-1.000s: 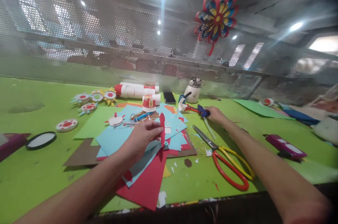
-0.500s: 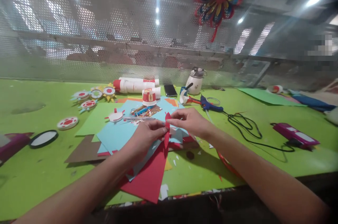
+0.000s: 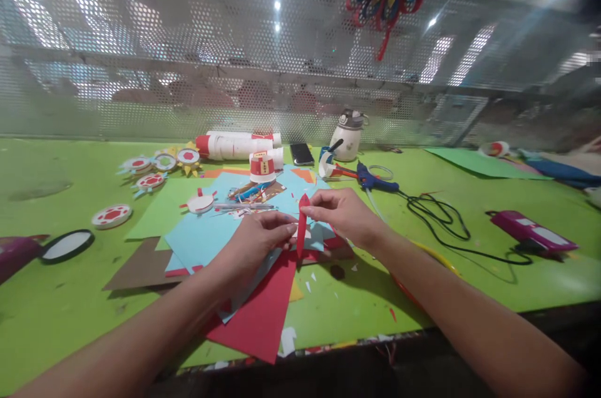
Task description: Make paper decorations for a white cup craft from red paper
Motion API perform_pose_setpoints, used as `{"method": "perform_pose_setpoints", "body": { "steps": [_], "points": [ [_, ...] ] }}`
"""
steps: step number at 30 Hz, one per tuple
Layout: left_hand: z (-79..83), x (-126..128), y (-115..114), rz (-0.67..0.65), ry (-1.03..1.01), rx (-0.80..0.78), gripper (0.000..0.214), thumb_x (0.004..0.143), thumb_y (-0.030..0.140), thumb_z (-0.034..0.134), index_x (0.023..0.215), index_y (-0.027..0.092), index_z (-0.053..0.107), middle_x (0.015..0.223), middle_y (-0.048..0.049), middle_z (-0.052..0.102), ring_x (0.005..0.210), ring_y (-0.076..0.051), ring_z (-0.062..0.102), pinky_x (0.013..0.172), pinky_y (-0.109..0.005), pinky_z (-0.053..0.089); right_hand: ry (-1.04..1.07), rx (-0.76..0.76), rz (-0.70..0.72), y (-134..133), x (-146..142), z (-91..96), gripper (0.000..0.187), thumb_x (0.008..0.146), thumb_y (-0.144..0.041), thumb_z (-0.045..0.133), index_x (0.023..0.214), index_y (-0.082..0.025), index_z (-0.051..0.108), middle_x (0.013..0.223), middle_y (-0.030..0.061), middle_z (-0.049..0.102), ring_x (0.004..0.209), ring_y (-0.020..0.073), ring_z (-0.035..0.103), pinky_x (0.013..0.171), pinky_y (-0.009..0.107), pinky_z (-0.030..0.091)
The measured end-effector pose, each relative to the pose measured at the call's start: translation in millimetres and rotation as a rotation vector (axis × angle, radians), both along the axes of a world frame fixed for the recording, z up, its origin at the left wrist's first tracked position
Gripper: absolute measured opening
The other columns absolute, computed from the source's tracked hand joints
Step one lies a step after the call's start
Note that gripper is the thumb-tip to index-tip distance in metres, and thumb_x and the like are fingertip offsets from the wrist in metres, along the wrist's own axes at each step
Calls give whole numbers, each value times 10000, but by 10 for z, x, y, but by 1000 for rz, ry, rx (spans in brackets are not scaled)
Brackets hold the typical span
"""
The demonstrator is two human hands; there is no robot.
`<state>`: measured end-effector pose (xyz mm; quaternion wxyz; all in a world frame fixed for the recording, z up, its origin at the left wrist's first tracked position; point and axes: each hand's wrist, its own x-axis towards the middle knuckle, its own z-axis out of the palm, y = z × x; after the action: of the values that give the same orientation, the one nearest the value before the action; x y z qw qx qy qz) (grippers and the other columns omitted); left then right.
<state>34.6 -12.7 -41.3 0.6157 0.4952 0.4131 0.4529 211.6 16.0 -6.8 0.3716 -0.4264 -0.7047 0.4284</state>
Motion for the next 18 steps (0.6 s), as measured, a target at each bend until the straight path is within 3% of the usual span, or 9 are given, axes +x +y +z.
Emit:
{"method": "perform_pose_setpoints", "body": {
  "steps": [18],
  "points": [
    [1,19,-35,13,-57,-30,131,665,219,744,740,137,676,655,9,617,573,-80,522,612,-230,412,-18,35,56,3,-50,-83,164,776,-268,598,658,-164,551,570,-28,545,541,104,507,554,257,406]
  ]
}}
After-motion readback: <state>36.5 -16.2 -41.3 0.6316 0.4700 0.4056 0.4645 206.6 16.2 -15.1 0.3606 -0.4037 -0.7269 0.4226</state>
